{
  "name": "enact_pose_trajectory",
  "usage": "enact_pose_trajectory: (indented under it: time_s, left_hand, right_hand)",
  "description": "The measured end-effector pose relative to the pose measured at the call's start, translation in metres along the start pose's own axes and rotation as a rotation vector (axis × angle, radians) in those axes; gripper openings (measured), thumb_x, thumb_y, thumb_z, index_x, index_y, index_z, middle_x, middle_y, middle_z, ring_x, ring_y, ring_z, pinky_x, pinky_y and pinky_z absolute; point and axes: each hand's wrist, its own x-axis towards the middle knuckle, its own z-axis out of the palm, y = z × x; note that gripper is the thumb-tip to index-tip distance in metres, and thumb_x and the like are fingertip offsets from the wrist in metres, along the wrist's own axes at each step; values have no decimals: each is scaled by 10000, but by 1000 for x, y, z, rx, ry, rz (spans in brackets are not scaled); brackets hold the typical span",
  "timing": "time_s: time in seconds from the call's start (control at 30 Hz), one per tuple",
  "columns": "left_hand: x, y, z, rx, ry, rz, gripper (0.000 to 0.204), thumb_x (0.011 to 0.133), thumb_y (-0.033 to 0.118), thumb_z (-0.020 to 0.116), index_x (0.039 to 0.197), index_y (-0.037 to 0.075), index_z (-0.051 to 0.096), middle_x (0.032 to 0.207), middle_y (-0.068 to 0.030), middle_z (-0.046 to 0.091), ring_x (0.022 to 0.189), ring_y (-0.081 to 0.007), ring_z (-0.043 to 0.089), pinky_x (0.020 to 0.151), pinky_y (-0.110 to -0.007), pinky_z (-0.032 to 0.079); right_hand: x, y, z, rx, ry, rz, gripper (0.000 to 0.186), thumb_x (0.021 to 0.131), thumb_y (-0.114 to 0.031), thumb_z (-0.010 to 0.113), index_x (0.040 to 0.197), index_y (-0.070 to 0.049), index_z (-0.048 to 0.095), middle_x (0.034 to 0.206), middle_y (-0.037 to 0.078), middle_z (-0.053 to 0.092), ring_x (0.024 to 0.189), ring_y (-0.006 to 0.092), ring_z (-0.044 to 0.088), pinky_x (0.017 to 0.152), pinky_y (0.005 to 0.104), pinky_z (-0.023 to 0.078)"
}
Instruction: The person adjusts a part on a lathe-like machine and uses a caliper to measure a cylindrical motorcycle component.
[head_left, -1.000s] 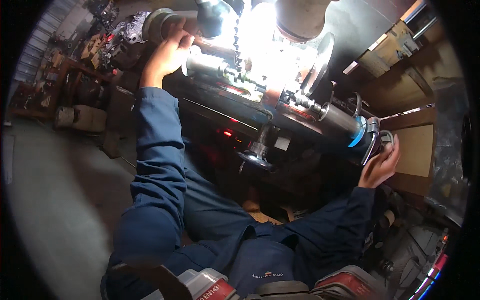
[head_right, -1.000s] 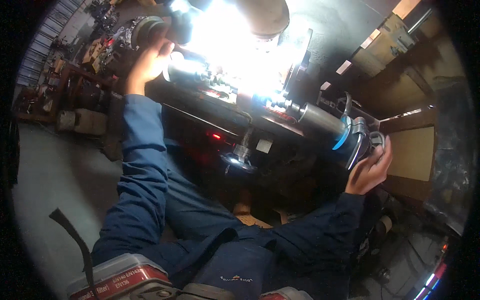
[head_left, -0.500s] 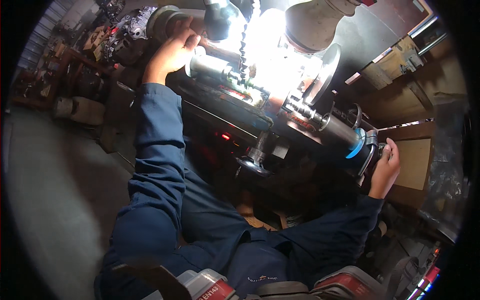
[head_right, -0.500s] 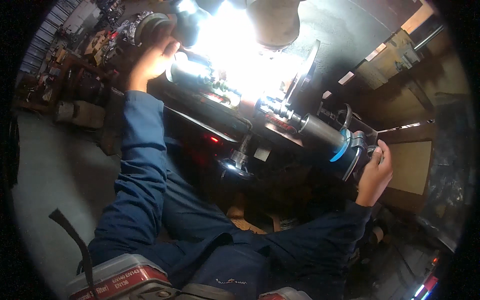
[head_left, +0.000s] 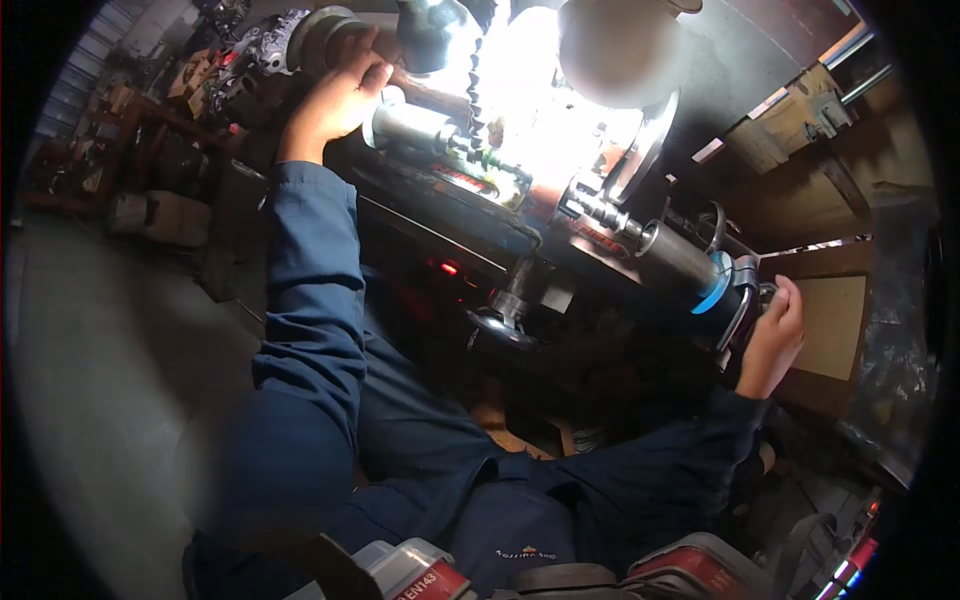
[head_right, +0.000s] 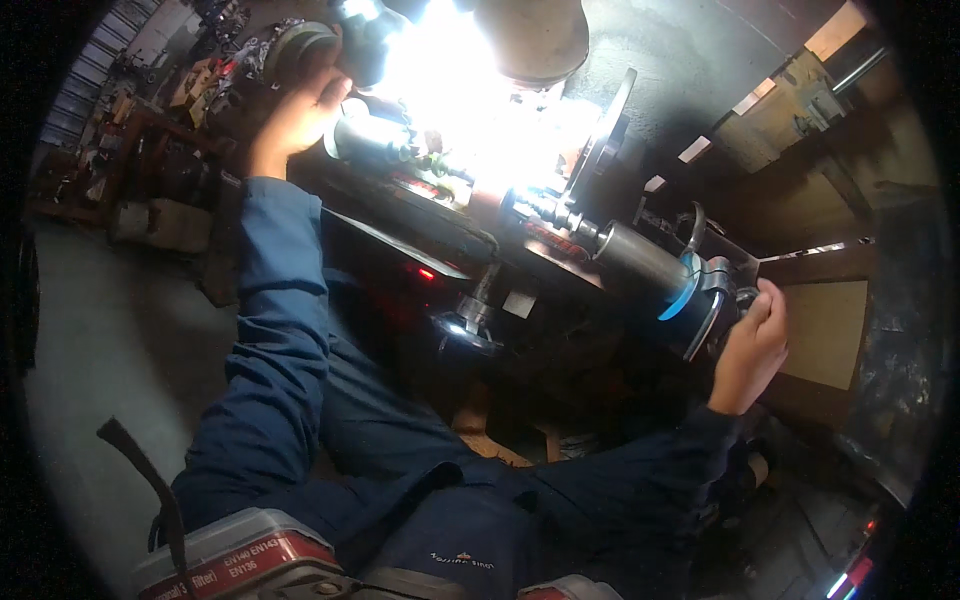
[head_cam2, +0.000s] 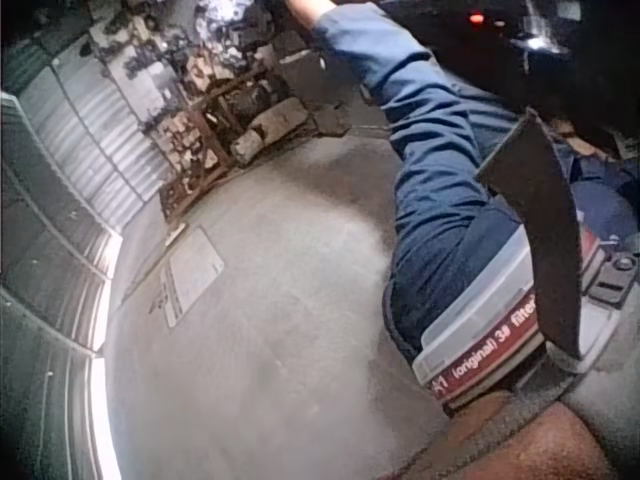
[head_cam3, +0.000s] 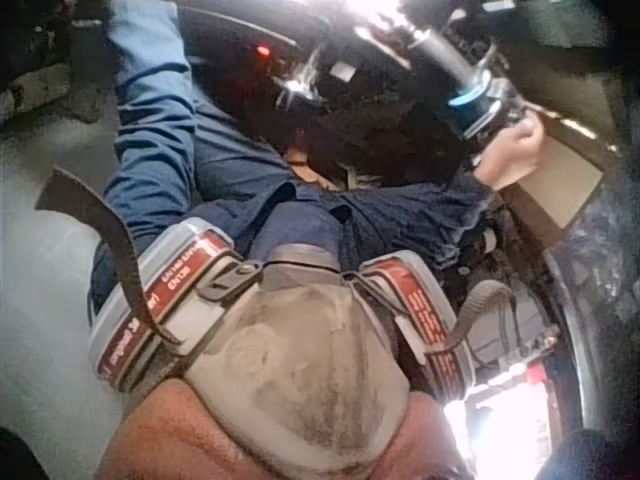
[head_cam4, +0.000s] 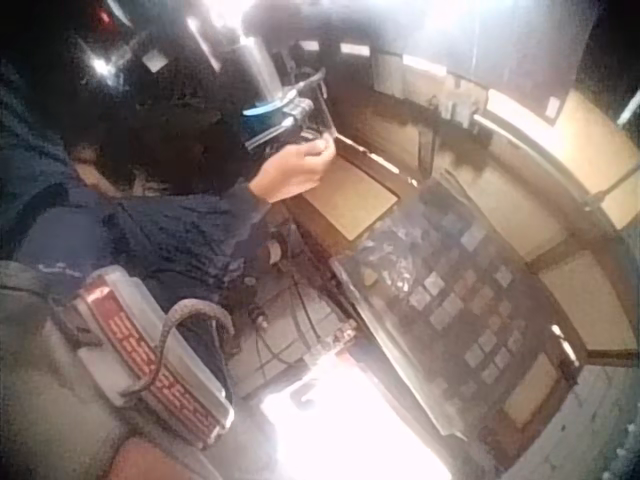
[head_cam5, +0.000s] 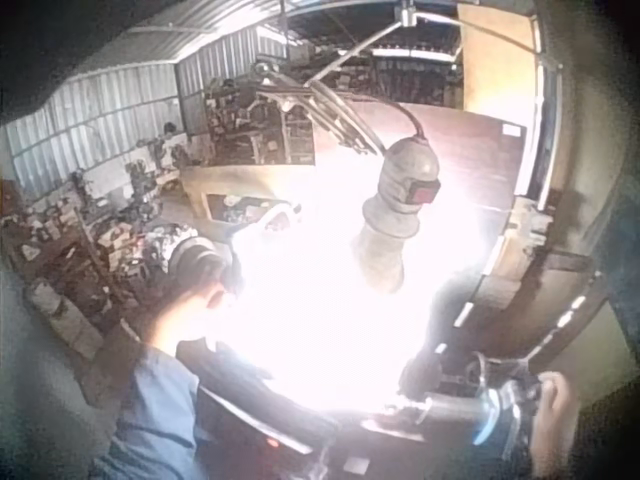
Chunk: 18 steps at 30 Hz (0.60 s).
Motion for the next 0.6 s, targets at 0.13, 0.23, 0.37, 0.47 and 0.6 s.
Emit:
enact_pose_trajectory:
  time_s: [0.13, 0.23, 0.37, 0.47, 0.6]
  left_hand:
    - [5, 0, 2, -51, -57, -28, 622, 1012, 354, 485, 1506, 67, 239, 1175, -123, 618, 1397, -343, 351, 1111, -385, 291]
    - [4, -2, 5, -30, -53, -37, 629, 1012, 366, 483, 1509, 72, 234, 1174, -121, 615, 1384, -345, 369, 1108, -378, 295]
    - [6, -3, -1, 4, -103, -54, 638, 1008, 385, 490, 1510, 85, 235, 1243, -145, 586, 1396, -354, 349, 1112, -375, 292]
    - [6, -6, -1, 24, -105, -100, 641, 1005, 394, 495, 1510, 99, 234, 1308, -177, 543, 1413, -357, 321, 1116, -380, 289]
    - [8, -5, -1, -6, -130, -55, 615, 1004, 389, 499, 1499, 106, 270, 1409, -188, 462, 1424, -349, 305, 1115, -396, 297]
  right_hand:
    - [-30, 8, 17, 221, 347, -107, 357, 1052, -256, 409, 1177, 8, 615, 1123, 165, 673, 1014, 298, 664, 859, 365, 511]
    - [-34, 10, 27, 282, 443, -145, 347, 1052, -241, 416, 1169, 20, 612, 1116, 183, 671, 1009, 306, 665, 854, 365, 512]
    - [-30, 8, 21, 259, 348, -78, 297, 1044, -183, 425, 1147, 12, 624, 1096, 176, 676, 987, 308, 666, 847, 362, 514]
    - [-16, 17, 12, 158, 207, -68, 264, 1026, -162, 454, 1127, -7, 643, 1079, 167, 684, 985, 312, 663, 846, 362, 513]
    - [-11, 12, 7, 165, 172, -52, 249, 1003, -143, 473, 1122, -26, 658, 1079, 160, 688, 987, 325, 659, 850, 378, 503]
